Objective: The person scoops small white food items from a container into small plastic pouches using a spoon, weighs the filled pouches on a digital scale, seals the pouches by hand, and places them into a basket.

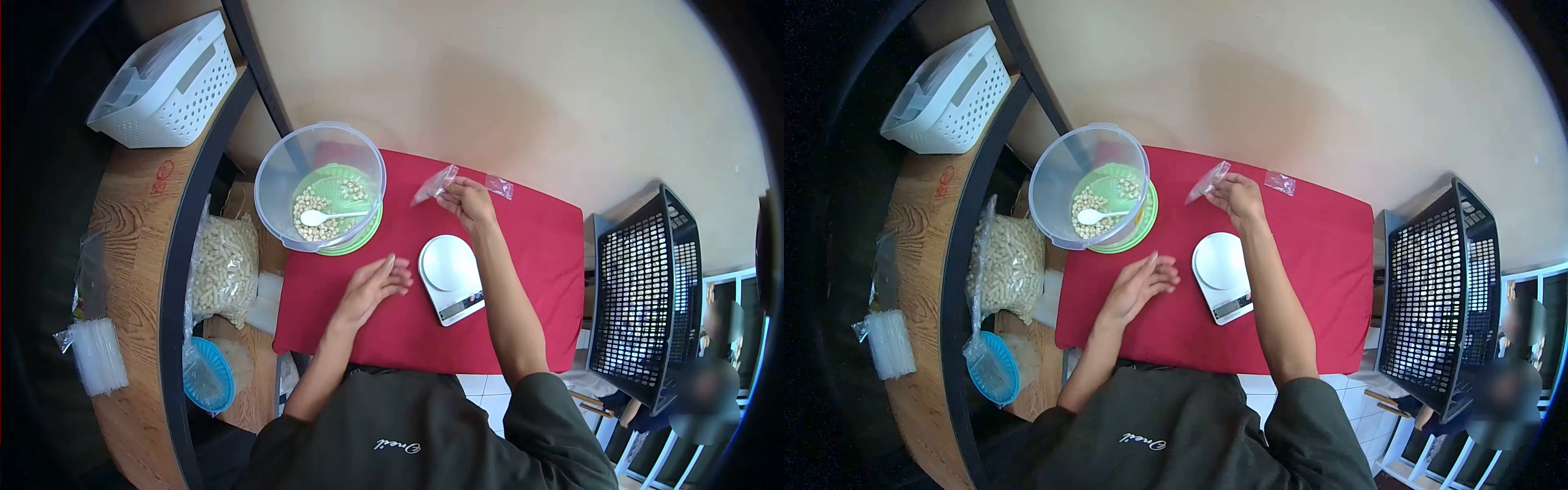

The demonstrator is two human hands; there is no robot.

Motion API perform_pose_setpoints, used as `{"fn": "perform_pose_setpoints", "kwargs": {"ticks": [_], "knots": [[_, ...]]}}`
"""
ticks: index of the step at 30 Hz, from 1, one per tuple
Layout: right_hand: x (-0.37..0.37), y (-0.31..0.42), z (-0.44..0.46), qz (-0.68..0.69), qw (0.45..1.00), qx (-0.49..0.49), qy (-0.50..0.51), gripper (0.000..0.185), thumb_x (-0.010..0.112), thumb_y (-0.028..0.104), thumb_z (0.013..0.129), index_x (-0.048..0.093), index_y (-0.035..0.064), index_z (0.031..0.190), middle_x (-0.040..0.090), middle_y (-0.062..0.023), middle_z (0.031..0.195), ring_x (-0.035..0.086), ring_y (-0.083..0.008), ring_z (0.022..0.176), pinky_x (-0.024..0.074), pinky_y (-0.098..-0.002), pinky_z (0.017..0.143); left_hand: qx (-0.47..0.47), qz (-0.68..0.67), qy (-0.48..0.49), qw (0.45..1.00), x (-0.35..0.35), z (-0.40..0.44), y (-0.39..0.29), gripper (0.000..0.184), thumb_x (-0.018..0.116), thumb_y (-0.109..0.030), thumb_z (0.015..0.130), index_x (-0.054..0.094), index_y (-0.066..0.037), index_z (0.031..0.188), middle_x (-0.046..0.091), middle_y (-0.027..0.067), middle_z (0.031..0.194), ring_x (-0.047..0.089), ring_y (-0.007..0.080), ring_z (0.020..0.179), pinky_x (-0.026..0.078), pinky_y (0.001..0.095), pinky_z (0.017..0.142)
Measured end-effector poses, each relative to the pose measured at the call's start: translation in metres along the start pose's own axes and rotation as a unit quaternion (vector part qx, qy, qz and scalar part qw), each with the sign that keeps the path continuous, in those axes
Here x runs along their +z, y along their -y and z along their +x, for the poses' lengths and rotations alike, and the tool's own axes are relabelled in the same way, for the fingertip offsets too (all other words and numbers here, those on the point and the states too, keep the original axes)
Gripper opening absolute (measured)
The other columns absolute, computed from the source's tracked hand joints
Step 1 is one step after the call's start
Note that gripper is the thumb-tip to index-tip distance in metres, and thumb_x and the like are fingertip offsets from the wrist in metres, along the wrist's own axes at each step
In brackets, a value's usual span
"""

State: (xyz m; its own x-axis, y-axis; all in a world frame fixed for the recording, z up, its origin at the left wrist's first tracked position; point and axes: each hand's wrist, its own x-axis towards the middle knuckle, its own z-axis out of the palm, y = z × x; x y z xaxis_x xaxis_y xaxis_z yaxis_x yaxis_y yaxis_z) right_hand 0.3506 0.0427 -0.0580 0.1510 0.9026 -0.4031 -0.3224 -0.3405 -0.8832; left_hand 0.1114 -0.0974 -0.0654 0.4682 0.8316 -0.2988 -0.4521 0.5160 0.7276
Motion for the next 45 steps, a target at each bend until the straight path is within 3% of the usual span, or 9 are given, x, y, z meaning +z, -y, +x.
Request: {"fn": "perform_pose_setpoints", "kwargs": {"ticks": [7,10,12,16,17,23,27,33,45], "knots": [[0.003,0.015,-0.121,0.132,0.987,-0.036,0.087,0.012,0.058,0.001,0.093,0.059,-0.0048,0.103,0.067,-0.0134,0.094,0.069,-0.0221,0.083,0.0601,-0.0331,0.074,-0.002,-0.181,0.179,0.967,0.047,0.060,0.024,0.083,0.048,-0.067,0.091,0.036,-0.004,0.143,0.049,0.0125,0.135,0.045,0.0236,0.130,0.035,0.0414,0.111],[-0.007,0.000,-0.156,0.086,0.993,-0.042,0.065,0.010,0.060,0.004,0.093,0.062,-0.0039,0.099,0.067,-0.0113,0.088,0.068,-0.0184,0.074,0.0588,-0.0291,0.068,0.071,-0.271,0.141,0.950,0.073,0.061,0.017,0.074,0.053,-0.061,0.092,0.034,-0.013,0.146,0.047,0.0141,0.137,0.047,0.0264,0.127,0.037,0.0471,0.110],[-0.009,-0.008,-0.172,0.065,0.996,-0.027,0.046,0.011,0.063,0.006,0.093,0.062,-0.0036,0.097,0.067,-0.0096,0.084,0.066,-0.0153,0.071,0.0567,-0.0283,0.065,0.157,-0.279,0.031,0.947,0.098,0.062,0.005,0.074,0.052,-0.063,0.092,0.039,-0.008,0.141,0.048,0.0180,0.139,0.052,0.0311,0.123,0.042,0.0487,0.106],[-0.014,-0.020,-0.184,0.056,0.997,-0.025,0.053,0.010,0.063,0.007,0.093,0.062,-0.0028,0.093,0.067,-0.0104,0.082,0.064,-0.0141,0.068,0.0547,-0.0273,0.064,0.158,-0.342,0.017,0.926,0.096,0.073,-0.002,0.056,0.056,-0.050,0.095,0.043,-0.010,0.132,0.060,0.0102,0.102,0.060,0.0239,0.096,0.047,0.0471,0.103],[-0.013,-0.022,-0.185,0.054,0.997,-0.025,0.059,0.010,0.063,0.008,0.094,0.062,-0.0024,0.092,0.067,-0.0107,0.081,0.063,-0.0138,0.067,0.0538,-0.0269,0.064,0.150,-0.329,-0.018,0.932,0.101,0.072,-0.008,0.053,0.059,-0.051,0.094,0.046,-0.010,0.124,0.056,0.0057,0.083,0.060,0.0203,0.079,0.052,0.0435,0.092],[-0.006,-0.032,-0.186,0.131,0.987,-0.066,0.070,0.012,0.062,0.009,0.095,0.061,-0.0020,0.091,0.064,-0.0096,0.079,0.062,-0.0138,0.069,0.0520,-0.0265,0.063,0.143,-0.326,-0.057,0.933,0.094,0.077,-0.009,0.051,0.059,-0.055,0.093,0.048,-0.009,0.113,0.052,0.0038,0.076,0.053,0.0144,0.065,0.048,0.0322,0.061],[-0.003,-0.033,-0.187,0.188,0.978,-0.062,0.072,0.012,0.062,0.009,0.096,0.062,-0.0016,0.090,0.063,-0.0088,0.078,0.062,-0.0143,0.070,0.0515,-0.0270,0.061,0.135,-0.352,-0.043,0.925,0.087,0.077,-0.012,0.051,0.058,-0.055,0.093,0.049,-0.009,0.113,0.052,0.0042,0.076,0.053,0.0143,0.065,0.048,0.0312,0.060],[-0.002,-0.030,-0.192,-0.085,0.967,-0.216,-0.109,0.010,0.068,0.006,0.090,0.064,-0.0026,0.087,0.058,-0.0032,0.077,0.050,-0.0048,0.061,0.0404,-0.0214,0.052,0.192,-0.310,-0.063,0.929,0.094,0.066,-0.026,0.053,0.053,-0.059,0.094,0.053,-0.008,0.112,0.053,0.0043,0.077,0.053,0.0158,0.065,0.050,0.0331,0.063],[0.005,-0.042,-0.192,-0.135,0.958,-0.239,-0.090,0.013,0.069,-0.002,0.085,0.071,-0.0024,0.098,0.056,-0.0026,0.084,0.051,-0.0061,0.068,0.0409,-0.0220,0.055,0.213,-0.272,-0.013,0.938,0.097,0.063,-0.010,0.056,0.049,-0.061,0.095,0.051,-0.009,0.116,0.055,0.0057,0.078,0.057,0.0193,0.069,0.051,0.0385,0.070]]}}
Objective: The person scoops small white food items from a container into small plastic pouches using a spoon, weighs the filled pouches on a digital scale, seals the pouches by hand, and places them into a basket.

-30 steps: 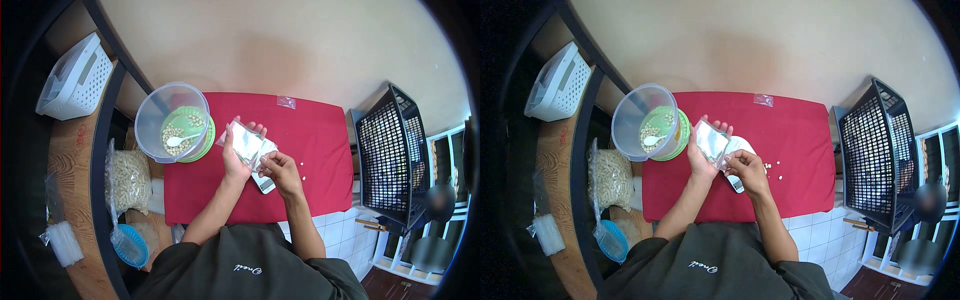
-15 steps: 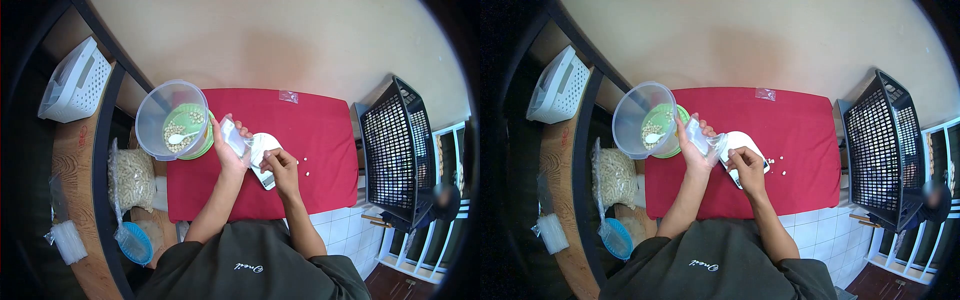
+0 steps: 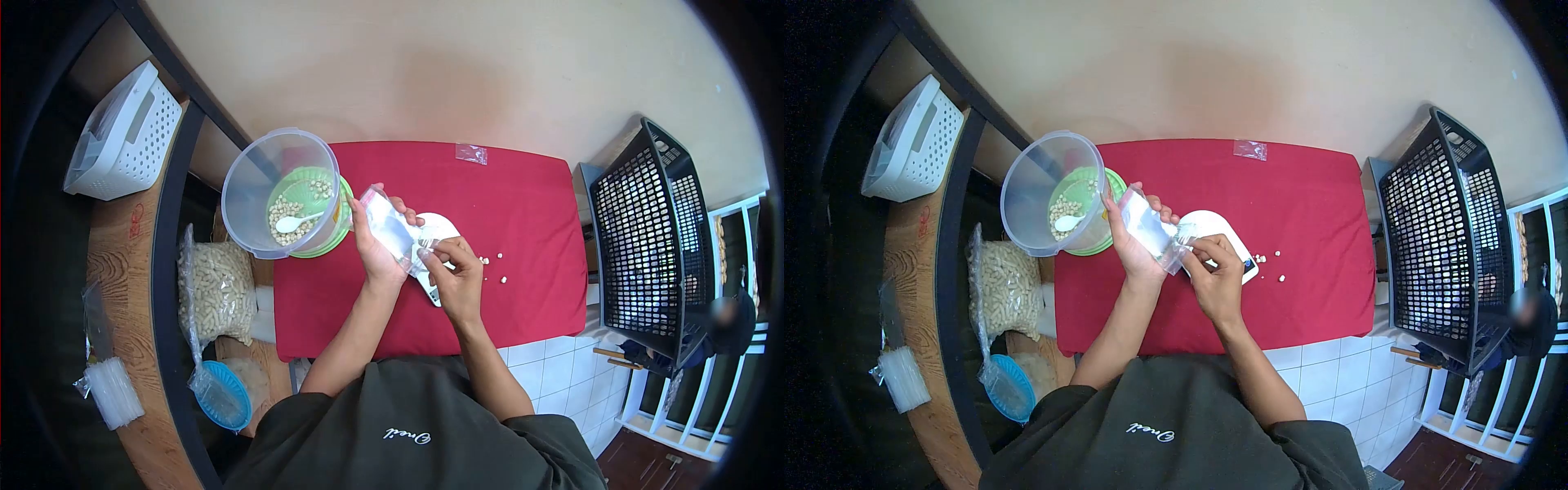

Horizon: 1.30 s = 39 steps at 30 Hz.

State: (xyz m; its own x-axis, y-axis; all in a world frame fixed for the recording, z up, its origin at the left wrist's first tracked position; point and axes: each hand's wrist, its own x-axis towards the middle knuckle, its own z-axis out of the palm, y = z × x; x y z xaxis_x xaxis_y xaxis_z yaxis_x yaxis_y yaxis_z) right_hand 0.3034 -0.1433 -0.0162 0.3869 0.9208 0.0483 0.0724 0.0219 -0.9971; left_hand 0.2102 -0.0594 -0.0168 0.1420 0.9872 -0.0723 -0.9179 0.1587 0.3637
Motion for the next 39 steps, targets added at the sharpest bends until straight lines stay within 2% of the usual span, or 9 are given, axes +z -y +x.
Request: {"fn": "perform_pose_setpoints", "kwargs": {"ticks": [3,9,15,21,25,28,33,37,39], "knots": [[0.001,0.003,0.002,0.124,0.985,0.116,0.014,0.015,0.068,-0.002,0.086,0.070,-0.0058,0.100,0.056,-0.0033,0.087,0.054,-0.0072,0.071,0.0437,-0.0225,0.059,-0.003,-0.008,0.013,1.000,-0.006,0.000,0.005,0.058,0.046,-0.061,0.096,0.047,-0.009,0.120,0.058,0.0086,0.082,0.062,0.0237,0.074,0.053,0.0423,0.076],[0.009,0.002,0.003,0.126,0.985,0.121,0.006,0.016,0.065,-0.001,0.089,0.068,-0.0070,0.104,0.057,-0.0028,0.095,0.055,-0.0074,0.070,0.0462,-0.0221,0.062,-0.010,-0.015,-0.005,1.000,-0.011,0.000,0.012,0.061,0.045,-0.064,0.095,0.048,-0.009,0.121,0.062,0.0091,0.085,0.064,0.0260,0.082,0.048,0.0467,0.094],[0.004,-0.008,0.007,0.188,0.960,0.200,0.047,0.016,0.063,0.001,0.090,0.069,-0.0048,0.104,0.061,-0.0015,0.089,0.055,-0.0067,0.078,0.0464,-0.0222,0.070,-0.038,0.006,0.000,0.999,-0.017,0.001,0.015,0.061,0.040,-0.063,0.097,0.047,-0.009,0.123,0.063,0.0107,0.087,0.064,0.0291,0.087,0.049,0.0460,0.092],[0.007,-0.017,0.016,0.154,0.979,0.135,0.009,0.009,0.066,-0.004,0.083,0.070,-0.0062,0.091,0.060,-0.0055,0.101,0.057,-0.0131,0.094,0.0454,-0.0276,0.085,-0.053,0.037,0.018,0.998,-0.018,0.001,0.016,0.050,0.045,-0.047,0.101,0.043,-0.007,0.131,0.064,0.0147,0.096,0.064,0.0308,0.098,0.049,0.0459,0.094],[0.010,-0.018,0.025,0.148,0.985,0.080,-0.023,0.009,0.067,-0.004,0.081,0.070,-0.0059,0.089,0.060,-0.0063,0.101,0.057,-0.0132,0.095,0.0457,-0.0279,0.085,-0.058,0.096,0.019,0.993,-0.016,0.001,0.016,0.045,0.052,-0.029,0.100,0.040,-0.005,0.136,0.063,0.0167,0.105,0.061,0.0297,0.107,0.049,0.0439,0.096],[0.009,-0.026,0.031,0.121,0.990,0.068,-0.027,0.009,0.066,-0.003,0.086,0.069,-0.0052,0.094,0.057,-0.0011,0.102,0.057,-0.0104,0.087,0.0467,-0.0249,0.077,-0.100,0.181,0.016,0.978,-0.031,0.004,0.017,0.039,0.059,-0.013,0.095,0.047,-0.004,0.131,0.061,0.0102,0.108,0.060,0.0187,0.106,0.049,0.0360,0.092],[0.000,-0.035,0.041,0.247,0.960,0.136,-0.007,0.005,0.069,0.003,0.089,0.068,-0.0011,0.085,0.057,-0.0003,0.099,0.058,-0.0100,0.084,0.0489,-0.0273,0.067,-0.108,0.178,0.001,0.978,-0.043,0.014,0.019,0.023,0.061,-0.011,0.096,0.055,-0.005,0.117,0.062,0.0045,0.105,0.062,0.0127,0.096,0.052,0.0303,0.081],[-0.006,-0.035,0.045,0.250,0.957,0.149,-0.014,0.008,0.071,0.004,0.087,0.069,-0.0032,0.090,0.056,-0.0040,0.102,0.059,-0.0117,0.081,0.0494,-0.0244,0.062,-0.088,0.201,-0.016,0.975,-0.043,0.021,0.019,0.021,0.062,-0.012,0.095,0.056,-0.007,0.114,0.062,0.0029,0.105,0.063,0.0127,0.097,0.052,0.0317,0.082],[-0.008,-0.032,0.047,0.192,0.966,0.171,-0.008,0.005,0.066,0.005,0.091,0.068,0.0001,0.091,0.062,-0.0034,0.092,0.060,-0.0112,0.082,0.0507,-0.0281,0.067,-0.087,0.206,-0.013,0.975,-0.045,0.025,0.021,0.020,0.062,-0.010,0.095,0.056,-0.006,0.113,0.062,0.0031,0.104,0.063,0.0127,0.094,0.053,0.0310,0.079]]}}
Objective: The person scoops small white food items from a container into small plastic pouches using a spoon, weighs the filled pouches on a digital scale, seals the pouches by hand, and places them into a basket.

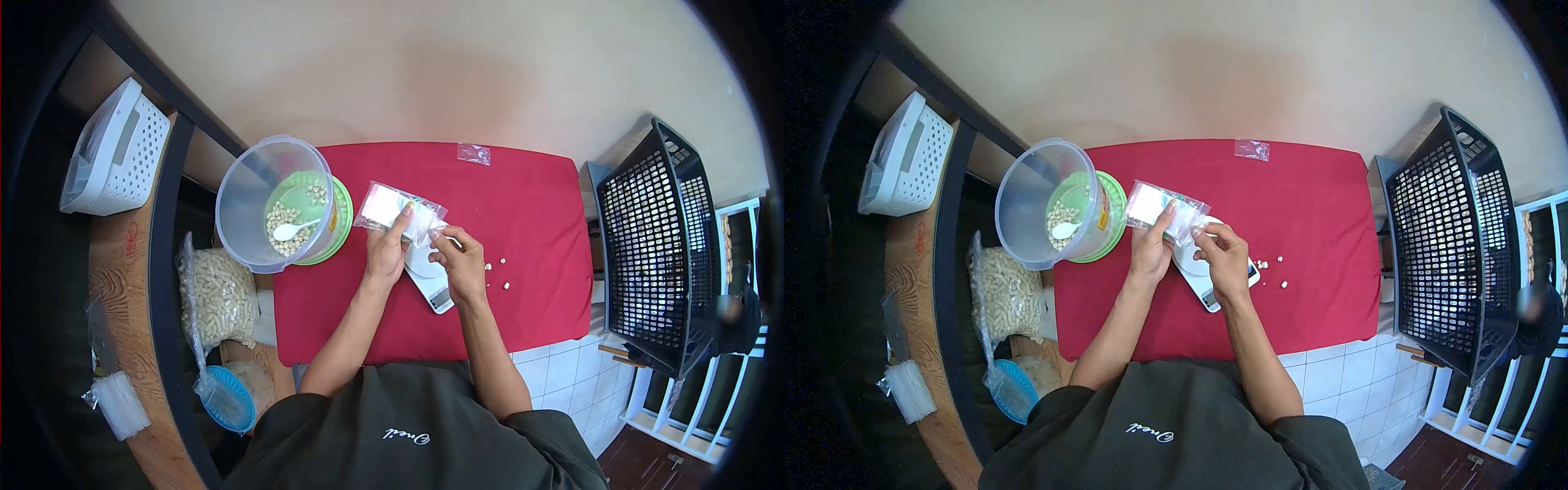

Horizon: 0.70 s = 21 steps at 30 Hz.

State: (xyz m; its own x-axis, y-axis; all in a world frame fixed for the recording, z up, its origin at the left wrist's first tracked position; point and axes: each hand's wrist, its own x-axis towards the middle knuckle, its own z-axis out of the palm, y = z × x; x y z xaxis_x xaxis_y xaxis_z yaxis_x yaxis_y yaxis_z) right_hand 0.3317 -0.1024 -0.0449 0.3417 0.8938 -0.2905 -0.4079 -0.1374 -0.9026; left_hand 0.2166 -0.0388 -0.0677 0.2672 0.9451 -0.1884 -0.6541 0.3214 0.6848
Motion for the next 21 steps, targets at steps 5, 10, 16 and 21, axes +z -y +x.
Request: {"fn": "perform_pose_setpoints", "kwargs": {"ticks": [5,10,16,21], "knots": [[-0.009,0.004,0.008,0.032,0.999,-0.004,-0.001,0.007,0.065,0.005,0.091,0.067,-0.0009,0.093,0.063,-0.0055,0.089,0.061,-0.0124,0.080,0.0518,-0.0276,0.065,0.001,0.013,-0.016,1.000,0.001,0.012,0.005,0.020,0.063,-0.010,0.095,0.056,-0.006,0.113,0.062,0.0035,0.103,0.064,0.0134,0.092,0.055,0.0314,0.077],[-0.015,0.012,0.017,0.028,0.999,-0.006,-0.024,0.006,0.062,0.005,0.091,0.064,-0.0005,0.092,0.065,-0.0087,0.089,0.063,-0.0144,0.081,0.0540,-0.0284,0.064,-0.060,-0.058,-0.007,0.997,-0.001,0.024,0.008,0.022,0.062,-0.014,0.096,0.055,-0.006,0.115,0.063,0.0039,0.105,0.065,0.0152,0.095,0.056,0.0337,0.080],[-0.033,0.022,0.023,0.052,0.996,-0.028,-0.066,0.006,0.062,0.006,0.093,0.062,0.0005,0.093,0.066,-0.0087,0.085,0.066,-0.0152,0.076,0.0550,-0.0277,0.063,-0.063,-0.116,-0.031,0.991,-0.020,0.064,0.004,0.027,0.059,-0.006,0.090,0.052,0.001,0.115,0.060,0.0118,0.111,0.063,0.0239,0.101,0.054,0.0384,0.085],[-0.045,0.022,0.023,0.040,0.995,-0.025,-0.086,0.012,0.064,0.008,0.093,0.064,-0.0022,0.100,0.066,-0.0089,0.084,0.067,-0.0157,0.075,0.0553,-0.0267,0.061,-0.067,0.001,-0.110,0.992,-0.050,0.127,0.016,0.040,0.065,-0.002,0.085,0.050,-0.003,0.121,0.059,0.0091,0.110,0.061,0.0220,0.099,0.053,0.0353,0.082]]}}
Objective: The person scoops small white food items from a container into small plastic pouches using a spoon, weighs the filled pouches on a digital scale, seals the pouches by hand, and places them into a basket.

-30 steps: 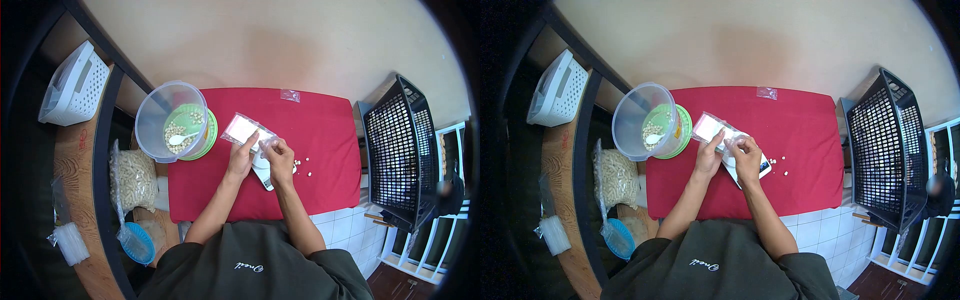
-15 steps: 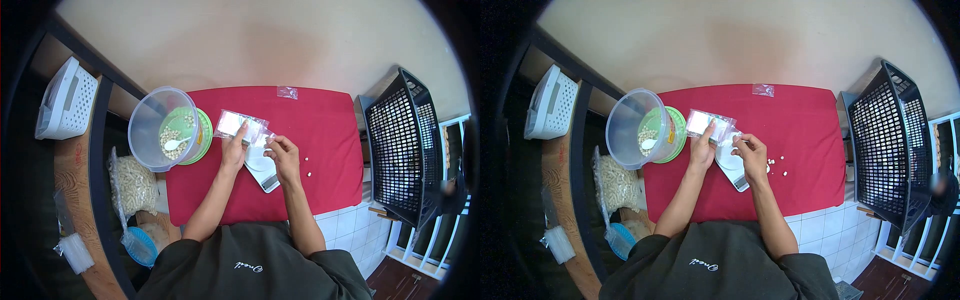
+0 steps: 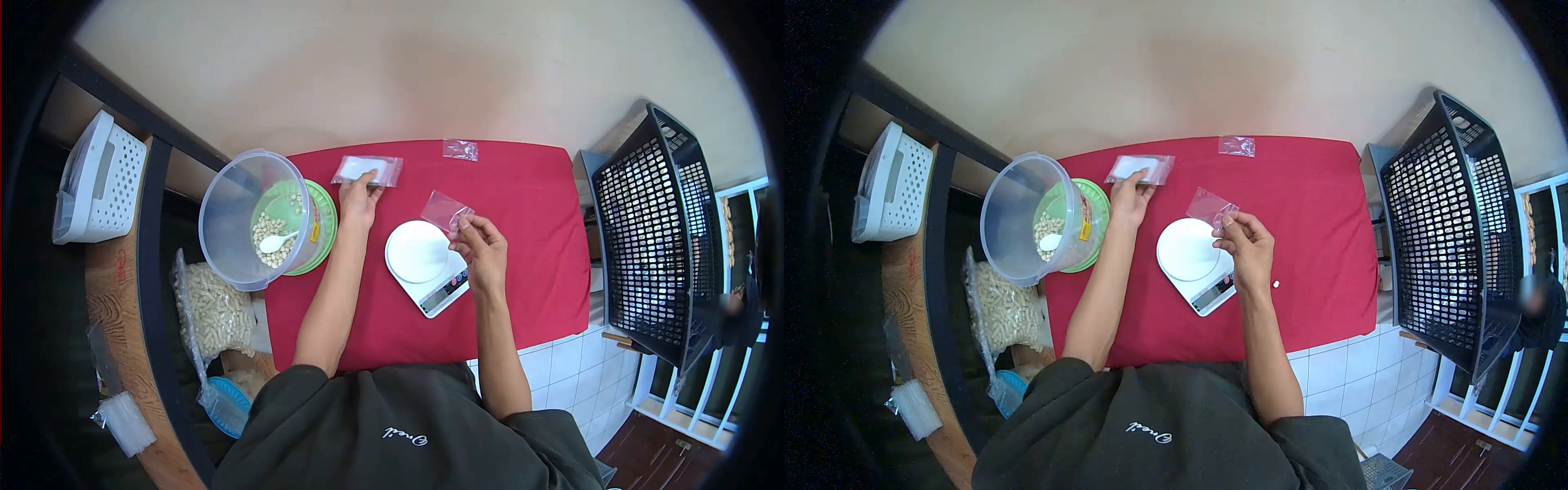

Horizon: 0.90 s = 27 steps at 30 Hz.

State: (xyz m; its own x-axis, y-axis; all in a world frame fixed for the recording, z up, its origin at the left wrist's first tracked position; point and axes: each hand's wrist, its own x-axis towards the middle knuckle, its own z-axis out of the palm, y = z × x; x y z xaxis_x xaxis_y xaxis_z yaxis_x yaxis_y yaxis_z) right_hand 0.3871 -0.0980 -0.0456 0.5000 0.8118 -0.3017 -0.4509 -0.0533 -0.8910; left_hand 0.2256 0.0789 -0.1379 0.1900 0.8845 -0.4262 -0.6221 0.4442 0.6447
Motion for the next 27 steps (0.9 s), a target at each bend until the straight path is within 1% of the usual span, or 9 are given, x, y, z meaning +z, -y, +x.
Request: {"fn": "perform_pose_setpoints", "kwargs": {"ticks": [2,5,10,12,13,15,19,23,27], "knots": [[-0.002,-0.001,-0.002,-0.014,1.000,0.006,0.006,0.017,0.064,0.008,0.093,0.065,-0.0049,0.104,0.067,-0.0103,0.087,0.068,-0.0171,0.077,0.0564,-0.0270,0.063,0.060,0.026,-0.056,0.996,0.001,0.010,0.002,0.036,0.066,-0.008,0.089,0.052,-0.005,0.121,0.059,0.0077,0.113,0.059,0.0215,0.099,0.050,0.0368,0.086],[-0.003,-0.001,-0.007,-0.023,1.000,0.009,0.010,0.018,0.063,0.006,0.093,0.066,-0.0064,0.105,0.067,-0.0120,0.089,0.069,-0.0190,0.080,0.0578,-0.0276,0.065,0.018,0.061,-0.071,0.995,-0.002,0.011,-0.002,0.040,0.067,-0.011,0.090,0.051,-0.007,0.126,0.060,0.0071,0.115,0.059,0.0214,0.102,0.049,0.0361,0.087],[-0.001,0.003,-0.013,-0.023,0.999,0.021,0.020,0.018,0.061,0.002,0.093,0.066,-0.0085,0.106,0.068,-0.0141,0.094,0.070,-0.0210,0.081,0.0602,-0.0289,0.066,0.078,0.153,-0.125,0.977,0.006,-0.033,-0.006,0.044,0.067,-0.017,0.091,0.048,-0.004,0.129,0.060,0.0091,0.116,0.058,0.0210,0.104,0.048,0.0335,0.084],[0.002,0.006,-0.020,-0.058,0.998,0.011,0.016,0.016,0.062,0.001,0.091,0.067,-0.0085,0.103,0.069,-0.0141,0.091,0.070,-0.0208,0.081,0.0608,-0.0294,0.067,0.198,0.288,-0.179,0.920,0.010,-0.064,-0.007,0.039,0.067,-0.017,0.092,0.052,-0.003,0.126,0.061,0.0081,0.113,0.058,0.0165,0.101,0.048,0.0310,0.081],[0.003,0.005,-0.021,-0.059,0.998,0.011,0.018,0.016,0.062,0.001,0.091,0.067,-0.0085,0.103,0.069,-0.0141,0.091,0.070,-0.0208,0.081,0.0608,-0.0294,0.067,0.198,0.287,-0.181,0.919,0.012,-0.082,-0.010,0.039,0.067,-0.017,0.092,0.052,-0.003,0.126,0.061,0.0081,0.113,0.058,0.0165,0.101,0.048,0.0310,0.081],[0.005,0.003,-0.026,-0.108,0.993,-0.031,0.019,0.013,0.065,0.000,0.089,0.069,-0.0081,0.099,0.069,-0.0132,0.086,0.069,-0.0183,0.080,0.0595,-0.0282,0.066,0.216,0.356,-0.040,0.908,0.016,-0.122,-0.018,0.036,0.066,-0.015,0.091,0.057,0.000,0.122,0.066,0.0126,0.109,0.061,0.0190,0.105,0.048,0.0333,0.090],[0.012,0.000,-0.039,-0.120,0.989,-0.069,0.042,0.011,0.068,0.001,0.087,0.070,-0.0069,0.094,0.070,-0.0108,0.082,0.067,-0.0140,0.076,0.0567,-0.0260,0.065,0.223,0.338,0.157,0.901,0.032,-0.180,-0.015,0.016,0.067,-0.001,0.088,0.067,0.002,0.104,0.069,0.0101,0.095,0.067,0.0150,0.081,0.052,0.0249,0.071],[0.020,-0.005,-0.054,-0.174,0.977,-0.103,0.064,0.009,0.070,0.001,0.086,0.070,-0.0053,0.091,0.070,-0.0064,0.079,0.065,-0.0097,0.071,0.0531,-0.0236,0.064,0.249,0.394,0.157,0.871,0.034,-0.197,-0.013,0.019,0.069,0.000,0.085,0.067,0.005,0.104,0.069,0.0138,0.098,0.069,0.0177,0.087,0.056,0.0282,0.073],[0.024,-0.010,-0.067,-0.243,0.961,-0.111,0.075,0.012,0.073,0.005,0.084,0.070,-0.0058,0.088,0.069,-0.0053,0.072,0.063,-0.0084,0.066,0.0513,-0.0241,0.061,0.164,0.386,0.148,0.896,0.021,-0.206,-0.012,0.020,0.068,-0.001,0.088,0.066,0.006,0.107,0.069,0.0122,0.099,0.067,0.0148,0.091,0.056,0.0268,0.079]]}}
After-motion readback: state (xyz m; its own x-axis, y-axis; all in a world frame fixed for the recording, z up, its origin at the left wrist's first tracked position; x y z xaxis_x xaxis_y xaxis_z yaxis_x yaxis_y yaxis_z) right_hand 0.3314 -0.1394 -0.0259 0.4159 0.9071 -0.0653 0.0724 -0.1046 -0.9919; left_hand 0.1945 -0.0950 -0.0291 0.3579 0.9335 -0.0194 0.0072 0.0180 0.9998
